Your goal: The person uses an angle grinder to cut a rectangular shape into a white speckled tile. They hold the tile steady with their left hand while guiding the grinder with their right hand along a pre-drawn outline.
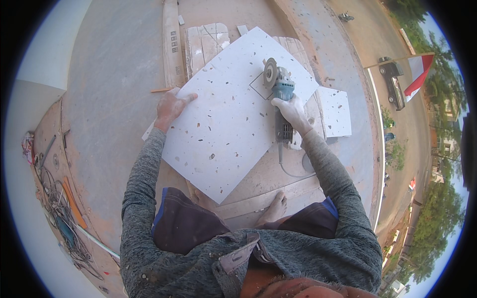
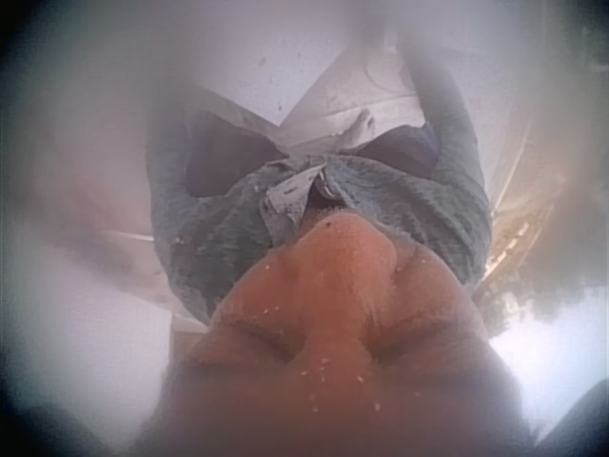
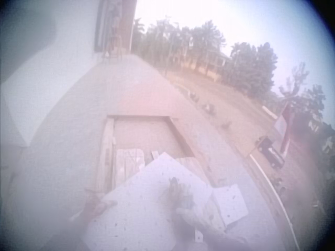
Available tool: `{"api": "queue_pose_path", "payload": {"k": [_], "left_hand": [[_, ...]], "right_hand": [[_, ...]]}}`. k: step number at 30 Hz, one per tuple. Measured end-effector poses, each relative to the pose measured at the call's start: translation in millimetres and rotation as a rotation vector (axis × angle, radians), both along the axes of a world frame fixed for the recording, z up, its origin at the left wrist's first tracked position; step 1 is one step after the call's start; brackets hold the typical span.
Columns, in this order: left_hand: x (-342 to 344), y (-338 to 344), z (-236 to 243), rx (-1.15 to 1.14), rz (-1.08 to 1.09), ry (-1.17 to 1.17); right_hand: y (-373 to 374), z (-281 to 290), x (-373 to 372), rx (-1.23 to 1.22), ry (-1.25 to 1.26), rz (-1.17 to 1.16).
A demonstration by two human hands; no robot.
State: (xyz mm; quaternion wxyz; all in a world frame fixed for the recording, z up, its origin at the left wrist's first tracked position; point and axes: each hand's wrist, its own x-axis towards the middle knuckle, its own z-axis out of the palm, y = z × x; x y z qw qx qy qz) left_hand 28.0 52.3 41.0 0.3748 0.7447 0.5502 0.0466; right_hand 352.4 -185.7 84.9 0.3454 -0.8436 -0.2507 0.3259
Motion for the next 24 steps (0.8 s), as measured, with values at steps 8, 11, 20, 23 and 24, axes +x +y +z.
{"api": "queue_pose_path", "payload": {"k": [8,11,20,23,24], "left_hand": [[1,-1,4,-0.029,0.0,-0.002],[1,-1,0,-0.002,0.012,-0.003],[-1,-3,-4,0.095,-0.023,-0.028],[-1,-3,-3,0.109,-0.032,-0.035],[-1,-3,-1,0.078,-0.018,-0.023]], "right_hand": [[0,-5,2,-0.02,0.018,-0.016],[0,-5,2,-0.016,0.015,-0.022],[-4,-6,0,0.025,-0.023,-0.001],[-6,-9,1,0.016,-0.012,0.007],[-7,-5,-2,0.01,-0.007,0.007]]}}
